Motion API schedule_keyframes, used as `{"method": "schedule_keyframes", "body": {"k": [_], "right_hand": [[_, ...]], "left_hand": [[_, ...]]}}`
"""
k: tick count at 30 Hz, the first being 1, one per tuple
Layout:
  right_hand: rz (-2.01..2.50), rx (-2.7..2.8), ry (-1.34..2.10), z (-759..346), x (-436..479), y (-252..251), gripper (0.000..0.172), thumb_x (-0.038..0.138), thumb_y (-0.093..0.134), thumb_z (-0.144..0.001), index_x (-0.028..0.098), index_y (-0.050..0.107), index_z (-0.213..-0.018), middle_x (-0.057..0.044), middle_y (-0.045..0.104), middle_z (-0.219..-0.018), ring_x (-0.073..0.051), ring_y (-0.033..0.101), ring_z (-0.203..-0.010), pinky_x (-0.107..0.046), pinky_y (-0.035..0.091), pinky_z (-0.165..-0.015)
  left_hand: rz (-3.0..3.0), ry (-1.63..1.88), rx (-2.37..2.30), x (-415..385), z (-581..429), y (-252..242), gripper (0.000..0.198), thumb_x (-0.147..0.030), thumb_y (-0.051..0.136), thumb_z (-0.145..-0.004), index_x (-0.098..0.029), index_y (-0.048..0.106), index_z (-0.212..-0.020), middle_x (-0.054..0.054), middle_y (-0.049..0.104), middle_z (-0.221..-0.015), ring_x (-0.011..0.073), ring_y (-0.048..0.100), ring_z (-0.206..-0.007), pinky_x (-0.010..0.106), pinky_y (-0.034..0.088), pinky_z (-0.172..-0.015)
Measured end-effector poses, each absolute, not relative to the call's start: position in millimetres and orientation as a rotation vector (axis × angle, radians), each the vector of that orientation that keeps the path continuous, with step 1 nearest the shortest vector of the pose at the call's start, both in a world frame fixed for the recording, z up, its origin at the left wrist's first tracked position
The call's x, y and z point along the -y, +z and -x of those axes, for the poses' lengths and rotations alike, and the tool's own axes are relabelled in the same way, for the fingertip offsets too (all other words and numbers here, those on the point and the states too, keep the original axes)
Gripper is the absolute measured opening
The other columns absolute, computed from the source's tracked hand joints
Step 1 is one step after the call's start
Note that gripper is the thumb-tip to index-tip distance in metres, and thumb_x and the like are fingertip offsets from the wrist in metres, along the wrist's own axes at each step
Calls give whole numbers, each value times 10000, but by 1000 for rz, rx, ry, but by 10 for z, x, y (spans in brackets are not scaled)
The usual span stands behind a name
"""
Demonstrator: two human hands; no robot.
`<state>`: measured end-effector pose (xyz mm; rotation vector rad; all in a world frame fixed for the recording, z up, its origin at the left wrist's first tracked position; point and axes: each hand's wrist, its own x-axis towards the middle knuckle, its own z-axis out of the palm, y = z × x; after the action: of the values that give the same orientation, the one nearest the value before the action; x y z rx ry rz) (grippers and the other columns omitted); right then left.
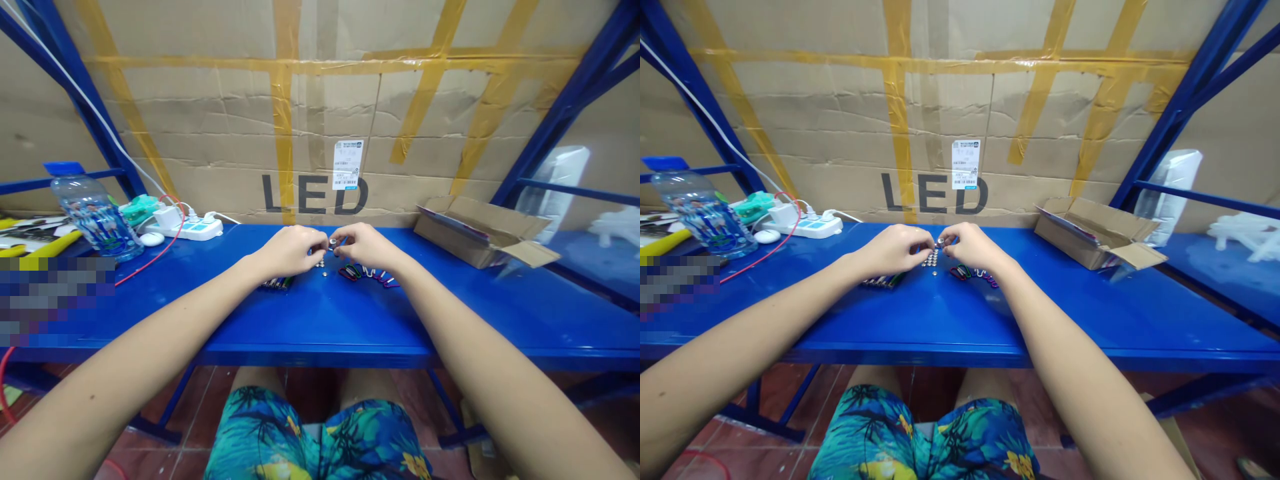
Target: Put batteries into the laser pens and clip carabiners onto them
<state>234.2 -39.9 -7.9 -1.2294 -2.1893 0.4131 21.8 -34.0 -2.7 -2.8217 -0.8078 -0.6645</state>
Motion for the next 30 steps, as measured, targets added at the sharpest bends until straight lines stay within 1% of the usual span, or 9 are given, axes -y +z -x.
{"method": "schedule_keyframes", "body": {"k": [2,6,12,16,20,22,26,28,30], "right_hand": [[1275,2183,354,-2355,385,-82,237,77,581,-750,167,753,-887,-41,743,-843,-156,644,-739,-263,469,-686],[1310,2202,302,-2369,365,-95,206,94,600,-764,166,748,-888,-39,745,-864,-152,642,-736,-254,454,-676],[1279,2247,313,-2365,357,-120,220,108,604,-763,179,749,-912,-30,752,-869,-165,655,-769,-254,444,-676],[1275,2263,335,-2360,355,-125,226,97,596,-764,177,747,-911,-31,755,-858,-167,663,-782,-250,449,-680],[1277,2257,370,-2354,367,-120,217,94,599,-761,181,743,-898,-27,755,-845,-163,662,-766,-242,453,-665],[1277,2246,404,-2340,388,-109,224,82,598,-753,177,741,-895,-26,750,-821,-157,658,-736,-241,457,-657],[1276,2228,535,-2290,453,-75,238,73,590,-753,167,735,-917,-16,726,-740,-131,621,-614,-237,452,-600],[1263,2225,600,-2266,481,-64,199,93,597,-762,163,727,-897,-7,708,-706,-120,598,-570,-232,442,-569],[1256,2224,636,-2251,497,-62,149,110,596,-766,161,712,-846,-1,695,-687,-116,586,-556,-229,434,-551]], "left_hand": [[2891,-475,798,366,-227,-30,194,-208,547,-882,-197,736,-924,50,753,-910,185,674,-808,289,455,-709],[2924,-231,765,386,-256,-94,239,-224,529,-912,-228,741,-1020,54,760,-964,206,689,-850,295,439,-701],[2950,-143,777,385,-291,-140,213,-184,525,-903,-223,734,-913,50,749,-918,212,673,-828,293,410,-673],[3039,-118,942,451,-304,-70,105,-204,589,-833,-202,694,-838,20,717,-790,172,632,-708,271,379,-616],[3075,-207,968,475,-285,-9,72,-174,597,-782,-186,667,-768,8,689,-735,147,598,-658,263,363,-594],[3027,-365,961,442,-257,13,79,-162,596,-777,-178,674,-777,15,693,-740,147,602,-669,264,375,-611],[2896,-757,922,344,-202,37,125,-210,587,-855,-159,696,-891,42,721,-804,146,621,-698,264,410,-647],[2860,-822,895,316,-196,29,148,-228,574,-891,-154,700,-915,50,728,-817,146,628,-702,267,423,-662],[2872,-813,868,306,-205,10,157,-221,564,-908,-157,707,-923,51,739,-835,153,646,-728,270,438,-677]]}}
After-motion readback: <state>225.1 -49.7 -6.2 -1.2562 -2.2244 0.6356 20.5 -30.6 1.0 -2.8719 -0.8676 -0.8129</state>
